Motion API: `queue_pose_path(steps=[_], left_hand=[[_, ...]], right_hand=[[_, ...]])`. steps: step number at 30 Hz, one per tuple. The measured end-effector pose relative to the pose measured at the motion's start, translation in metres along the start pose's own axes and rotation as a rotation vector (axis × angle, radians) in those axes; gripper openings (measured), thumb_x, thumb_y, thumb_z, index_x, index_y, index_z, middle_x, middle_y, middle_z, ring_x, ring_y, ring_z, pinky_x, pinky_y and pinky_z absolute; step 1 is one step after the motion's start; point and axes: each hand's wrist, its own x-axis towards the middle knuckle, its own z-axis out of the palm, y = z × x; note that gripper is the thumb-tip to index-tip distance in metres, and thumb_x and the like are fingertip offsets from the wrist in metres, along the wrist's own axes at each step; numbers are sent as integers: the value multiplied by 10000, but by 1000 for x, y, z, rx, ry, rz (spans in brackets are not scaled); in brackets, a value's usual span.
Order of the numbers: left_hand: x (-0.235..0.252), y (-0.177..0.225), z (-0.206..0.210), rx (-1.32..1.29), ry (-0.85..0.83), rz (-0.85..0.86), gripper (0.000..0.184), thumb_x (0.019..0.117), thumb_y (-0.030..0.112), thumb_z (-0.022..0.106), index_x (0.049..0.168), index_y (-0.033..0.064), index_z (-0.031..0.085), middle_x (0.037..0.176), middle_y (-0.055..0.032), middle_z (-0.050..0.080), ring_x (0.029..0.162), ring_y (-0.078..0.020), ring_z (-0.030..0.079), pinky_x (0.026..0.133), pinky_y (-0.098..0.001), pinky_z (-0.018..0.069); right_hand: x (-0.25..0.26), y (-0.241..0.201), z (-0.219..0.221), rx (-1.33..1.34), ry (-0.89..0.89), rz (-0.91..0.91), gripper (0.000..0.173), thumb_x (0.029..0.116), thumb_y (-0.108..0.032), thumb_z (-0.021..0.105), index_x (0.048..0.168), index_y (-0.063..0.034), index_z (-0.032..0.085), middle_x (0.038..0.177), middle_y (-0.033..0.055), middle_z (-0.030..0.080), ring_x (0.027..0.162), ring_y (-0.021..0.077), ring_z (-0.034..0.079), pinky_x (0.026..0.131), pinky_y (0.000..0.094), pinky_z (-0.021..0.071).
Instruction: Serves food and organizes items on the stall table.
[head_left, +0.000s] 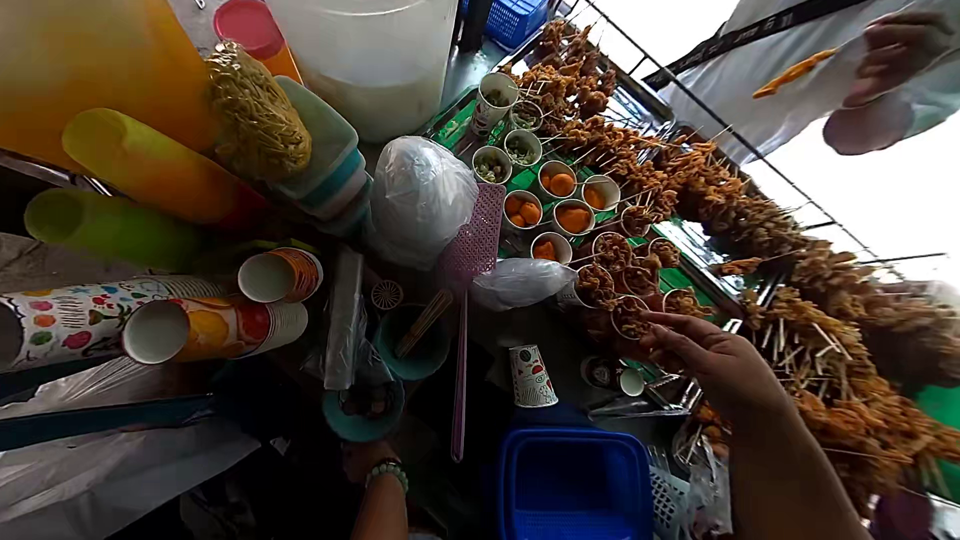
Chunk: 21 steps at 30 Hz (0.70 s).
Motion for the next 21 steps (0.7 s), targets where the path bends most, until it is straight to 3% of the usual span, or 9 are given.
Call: queue_pose_path(steps=[3,4,6,8,10,14,17,19,21], left_hand=[[71,-38,31,167,-47,116,391,1127,158,329,1449,-4,480,1477,-179,533,1395,-278,488,1098,-394,416],[101,-60,62,204,162,213,351,1106,176,388,1349,20,587,1329,-169,645,1275,-276,600,1019,-404,492],[132,-77,80,262,228,266,332,1100,212,423,1313,44,614,1254,-151,676,1211,-261,631,977,-425,512],[131,-76,77,366,194,297,334,1088,195,451,1332,11,585,1277,-196,656,1237,-312,621,1000,-487,512],[134,-81,86,392,321,361,304,1064,198,473,1244,32,651,1205,-172,695,1173,-290,662,942,-457,540],[77,-49,35,389,-71,253,393,1102,159,418,1459,5,471,1514,-182,496,1424,-280,464,1129,-417,406],[107,-77,63,656,187,539,384,1028,79,475,1367,-95,519,1377,-262,581,1322,-343,557,1079,-470,464],[109,-80,58,827,146,605,422,1037,68,482,1406,-133,448,1416,-292,534,1346,-363,534,1087,-482,457],[109,-82,56,691,104,615,398,1048,40,434,1412,-121,448,1436,-279,523,1364,-357,518,1094,-481,452]], right_hand=[[-19,1,7,-48,-13,-77,248,1011,-155,568,1200,-23,659,870,-47,736,691,-4,672,605,137,545],[-23,3,10,-76,-23,-118,258,1010,-168,570,1204,-29,666,888,-47,738,704,-8,668,610,132,538],[-35,10,16,-115,-28,-192,276,1011,-197,578,1207,-32,679,925,-39,741,732,-7,671,635,134,544],[-50,20,22,-141,-19,-231,280,1012,-212,585,1201,-30,683,950,-27,743,764,-5,682,672,145,563],[-67,32,26,-151,-11,-261,278,1016,-217,590,1199,-32,689,967,-20,750,796,-2,698,711,156,584],[-99,54,25,-176,40,-299,285,1021,-216,585,1197,-21,695,966,-15,743,799,-37,676,723,128,561],[-120,67,20,-208,126,-308,291,1023,-239,591,1204,-37,698,971,-12,740,801,-39,670,737,136,561],[-137,75,24,-236,184,-313,293,1021,-254,597,1215,-58,696,954,-21,735,782,-46,661,729,140,559],[-154,84,34,-266,204,-333,291,1013,-252,604,1213,-64,702,938,-14,725,767,-34,653,715,152,560]])
